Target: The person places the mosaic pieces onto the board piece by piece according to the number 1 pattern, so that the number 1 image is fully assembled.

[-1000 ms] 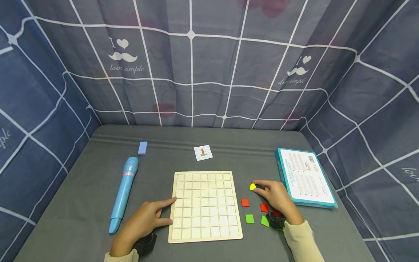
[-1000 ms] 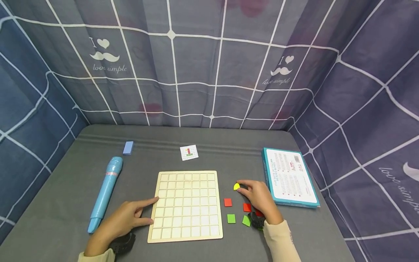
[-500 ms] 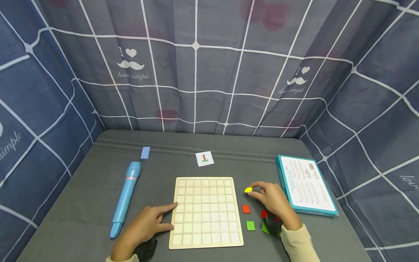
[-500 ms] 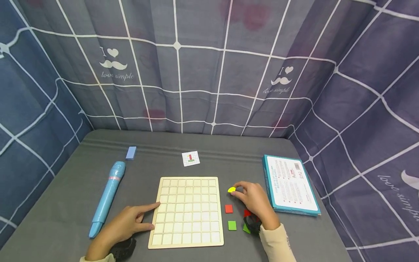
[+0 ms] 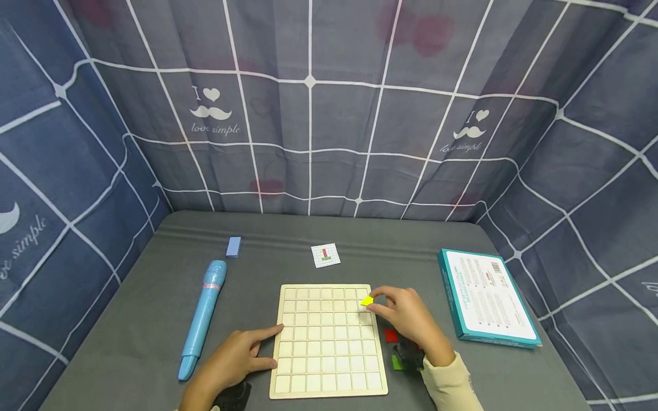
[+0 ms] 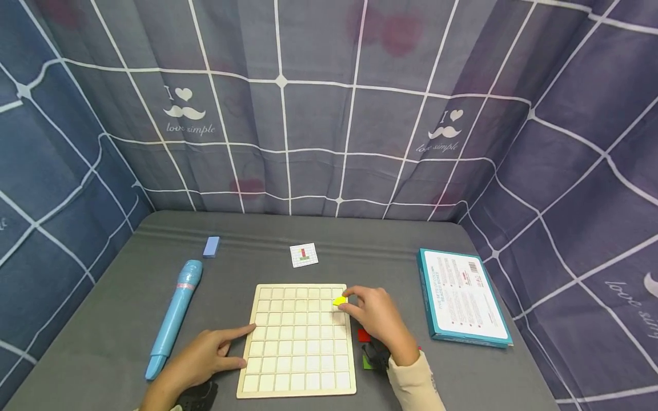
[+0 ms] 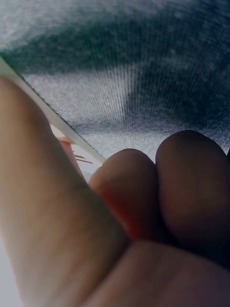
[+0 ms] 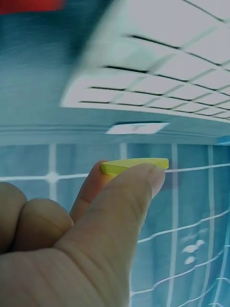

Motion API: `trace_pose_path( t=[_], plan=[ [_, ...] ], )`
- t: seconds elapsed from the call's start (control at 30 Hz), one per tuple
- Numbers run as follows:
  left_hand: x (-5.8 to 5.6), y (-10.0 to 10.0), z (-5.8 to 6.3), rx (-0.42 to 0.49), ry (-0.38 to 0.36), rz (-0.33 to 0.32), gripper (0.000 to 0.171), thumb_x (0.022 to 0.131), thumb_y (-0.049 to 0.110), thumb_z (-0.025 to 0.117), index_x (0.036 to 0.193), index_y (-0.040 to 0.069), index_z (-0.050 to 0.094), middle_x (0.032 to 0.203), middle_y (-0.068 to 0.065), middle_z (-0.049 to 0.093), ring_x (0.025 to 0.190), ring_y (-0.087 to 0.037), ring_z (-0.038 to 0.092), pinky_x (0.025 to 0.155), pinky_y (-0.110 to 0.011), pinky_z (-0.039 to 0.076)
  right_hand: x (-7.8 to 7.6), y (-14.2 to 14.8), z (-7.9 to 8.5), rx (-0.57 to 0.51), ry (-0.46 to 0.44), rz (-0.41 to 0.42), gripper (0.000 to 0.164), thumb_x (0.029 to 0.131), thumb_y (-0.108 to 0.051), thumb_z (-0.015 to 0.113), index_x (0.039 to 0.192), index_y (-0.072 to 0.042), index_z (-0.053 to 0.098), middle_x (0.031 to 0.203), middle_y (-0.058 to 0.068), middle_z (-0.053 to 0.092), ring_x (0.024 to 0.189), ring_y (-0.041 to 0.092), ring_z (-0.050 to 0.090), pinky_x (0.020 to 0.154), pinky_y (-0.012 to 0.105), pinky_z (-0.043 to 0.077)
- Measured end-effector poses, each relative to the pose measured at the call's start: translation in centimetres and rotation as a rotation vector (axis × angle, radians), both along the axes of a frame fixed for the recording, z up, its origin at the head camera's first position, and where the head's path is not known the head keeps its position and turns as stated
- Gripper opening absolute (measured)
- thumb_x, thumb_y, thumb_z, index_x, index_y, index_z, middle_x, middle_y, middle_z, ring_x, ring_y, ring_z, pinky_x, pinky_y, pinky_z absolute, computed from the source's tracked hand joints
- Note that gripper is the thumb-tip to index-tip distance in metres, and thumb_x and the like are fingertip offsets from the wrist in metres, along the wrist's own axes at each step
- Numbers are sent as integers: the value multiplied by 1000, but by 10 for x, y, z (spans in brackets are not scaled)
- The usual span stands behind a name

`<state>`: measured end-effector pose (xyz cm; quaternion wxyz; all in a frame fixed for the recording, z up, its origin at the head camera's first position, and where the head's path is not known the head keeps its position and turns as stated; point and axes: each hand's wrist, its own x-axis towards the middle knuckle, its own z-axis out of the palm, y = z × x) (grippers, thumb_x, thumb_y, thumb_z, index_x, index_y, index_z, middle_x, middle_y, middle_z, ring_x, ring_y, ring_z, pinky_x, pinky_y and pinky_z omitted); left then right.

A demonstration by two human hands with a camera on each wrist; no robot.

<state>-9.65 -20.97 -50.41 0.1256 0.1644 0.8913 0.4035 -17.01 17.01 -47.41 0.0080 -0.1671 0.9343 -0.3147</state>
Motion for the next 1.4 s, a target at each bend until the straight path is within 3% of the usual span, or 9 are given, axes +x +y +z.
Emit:
trace_pose_path(
  t=[0.23, 0.4, 0.97, 1.07, 1.2, 1.3, 1.4],
  plan=[
    [0, 2, -3, 21, -19, 1, 69, 82, 35, 85, 144, 16, 62, 56, 14, 34, 50, 1, 25, 47, -20, 28, 0, -23, -5, -15, 82, 69, 22, 87, -32, 83, 107, -22, 78, 54, -15, 32, 48, 0, 25, 47, 21, 25],
    [-1, -2, -4, 41, -51, -9, 69, 82, 32, 85, 144, 14, 61, 55, 13, 32, 49, 0, 23, 46, -20, 29, -1, -35, -6, -28, 70, 82, 22, 88, -32, 82, 108, -21, 78, 54, -15, 32, 47, 0, 25, 48, 21, 25],
    [-2, 0, -4, -3, -18, 13, 67, 80, 34, 87, 141, 16, 64, 56, 13, 36, 49, 0, 26, 48, -19, 28, -5, -89, -25, -116, 86, 126, 22, 89, -30, 82, 107, -18, 78, 54, -15, 38, 46, -1, 30, 48, 22, 32],
    [-2, 0, -4, 7, -21, 13, 68, 80, 33, 87, 141, 15, 64, 56, 13, 36, 49, 0, 27, 48, -19, 29, -5, -96, -31, -107, 83, 104, 22, 88, -30, 82, 107, -20, 78, 54, -15, 38, 46, -1, 30, 58, 25, 38],
    [-1, -1, -3, 29, -23, 7, 68, 80, 31, 87, 141, 12, 64, 56, 12, 36, 49, 0, 26, 47, -20, 28, -5, -101, -40, -113, 79, 76, 22, 89, -31, 81, 108, -20, 79, 52, -16, 37, 45, -1, 31, 70, 38, 48],
    [-2, -1, -3, 28, -24, 4, 67, 81, 31, 86, 142, 12, 63, 56, 13, 35, 49, 0, 25, 48, -20, 28, -7, -104, -48, -141, 87, 52, 23, 90, -31, 81, 109, -19, 79, 51, -16, 37, 44, -2, 29, 56, 40, 48],
    [-2, -1, -2, 12, -25, 4, 67, 82, 30, 86, 143, 13, 62, 56, 13, 36, 49, 0, 25, 48, -20, 28, -7, -105, -55, -145, 102, 26, 25, 90, -33, 80, 111, -18, 79, 51, -16, 35, 43, -2, 26, 47, 29, 40]
  ],
)
